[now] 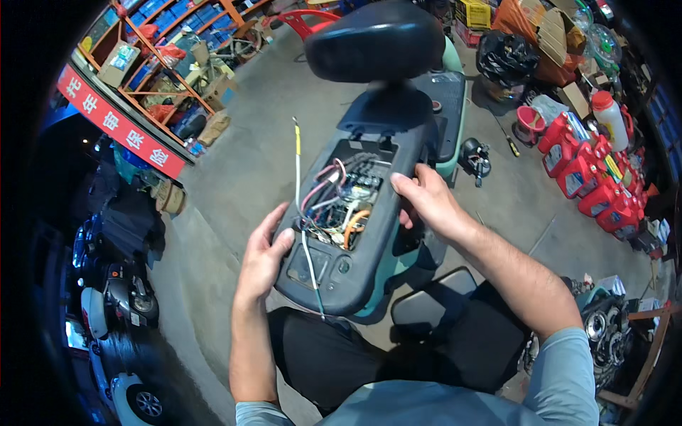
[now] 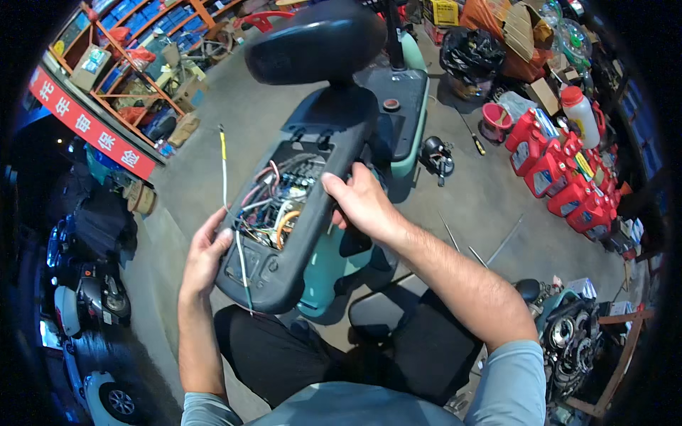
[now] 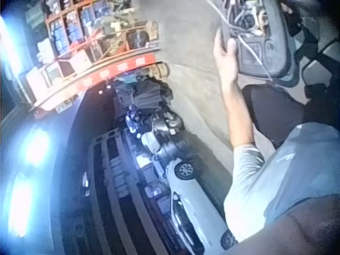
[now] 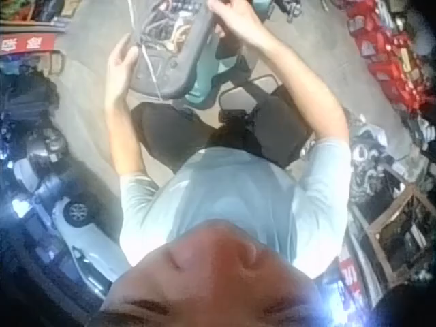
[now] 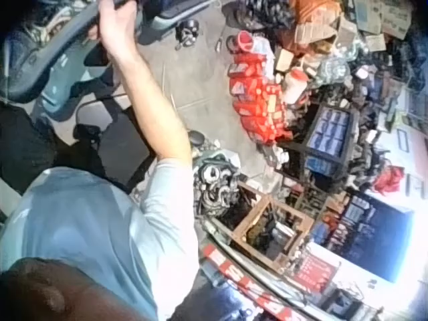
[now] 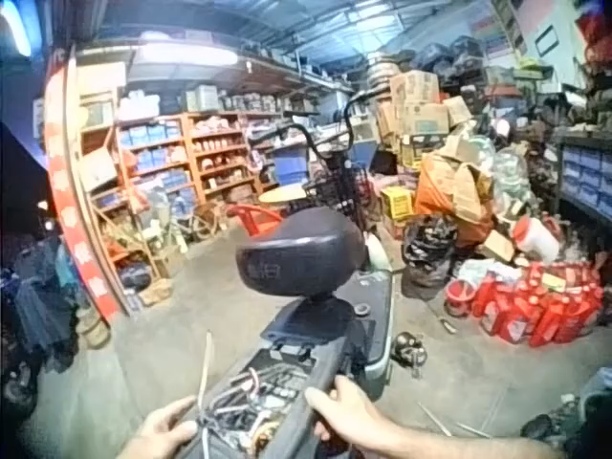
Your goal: Repairing and connecting wiring under the seat of an electric scooter using a screwdriver.
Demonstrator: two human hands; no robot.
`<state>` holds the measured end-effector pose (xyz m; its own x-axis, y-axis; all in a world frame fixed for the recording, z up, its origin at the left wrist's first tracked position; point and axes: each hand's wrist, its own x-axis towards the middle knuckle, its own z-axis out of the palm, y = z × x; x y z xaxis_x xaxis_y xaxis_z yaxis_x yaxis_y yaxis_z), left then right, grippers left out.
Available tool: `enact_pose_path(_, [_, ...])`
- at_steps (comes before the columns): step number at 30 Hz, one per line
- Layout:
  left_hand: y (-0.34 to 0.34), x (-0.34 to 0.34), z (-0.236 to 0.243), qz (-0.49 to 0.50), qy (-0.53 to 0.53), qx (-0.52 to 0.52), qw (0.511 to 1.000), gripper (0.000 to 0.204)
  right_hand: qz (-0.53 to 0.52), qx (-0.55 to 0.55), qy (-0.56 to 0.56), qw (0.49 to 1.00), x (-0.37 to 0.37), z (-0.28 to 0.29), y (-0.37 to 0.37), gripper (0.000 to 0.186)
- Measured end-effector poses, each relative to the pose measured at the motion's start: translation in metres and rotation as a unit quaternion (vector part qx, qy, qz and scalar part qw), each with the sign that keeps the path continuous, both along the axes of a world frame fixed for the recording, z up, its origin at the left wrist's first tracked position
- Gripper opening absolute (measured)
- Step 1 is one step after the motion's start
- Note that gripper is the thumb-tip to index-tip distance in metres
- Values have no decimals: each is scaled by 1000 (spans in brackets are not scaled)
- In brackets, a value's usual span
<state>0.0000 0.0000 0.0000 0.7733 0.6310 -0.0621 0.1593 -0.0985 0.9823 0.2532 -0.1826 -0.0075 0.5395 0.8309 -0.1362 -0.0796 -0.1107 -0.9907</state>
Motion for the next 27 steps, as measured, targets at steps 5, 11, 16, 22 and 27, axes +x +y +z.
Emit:
enact_pose_path(5, [19, -8, 19, 5, -14, 11, 1000, 58, 54, -44, -70, 995, 34, 17, -16, 37])
enact_pose_path(11, [24, -19, 17, 7, -21, -12, 1000, 58, -106, -163, -118, 974, 110, -71, -125, 27])
enact_pose_path(16, [25, -23, 18, 9, -19, 15, 1000, 64, -226, -254, -59, 939, 128, -218, -238, 17])
enact_pose_path(22, [32, -26, 18, -3, 4, 62, 998, 71, -274, -467, -226, 810, 84, -351, -302, 22])
enact_pose_path(27, [33, -25, 21, -18, 16, 25, 999, 68, -243, -541, -183, 784, 50, -356, -292, 32])
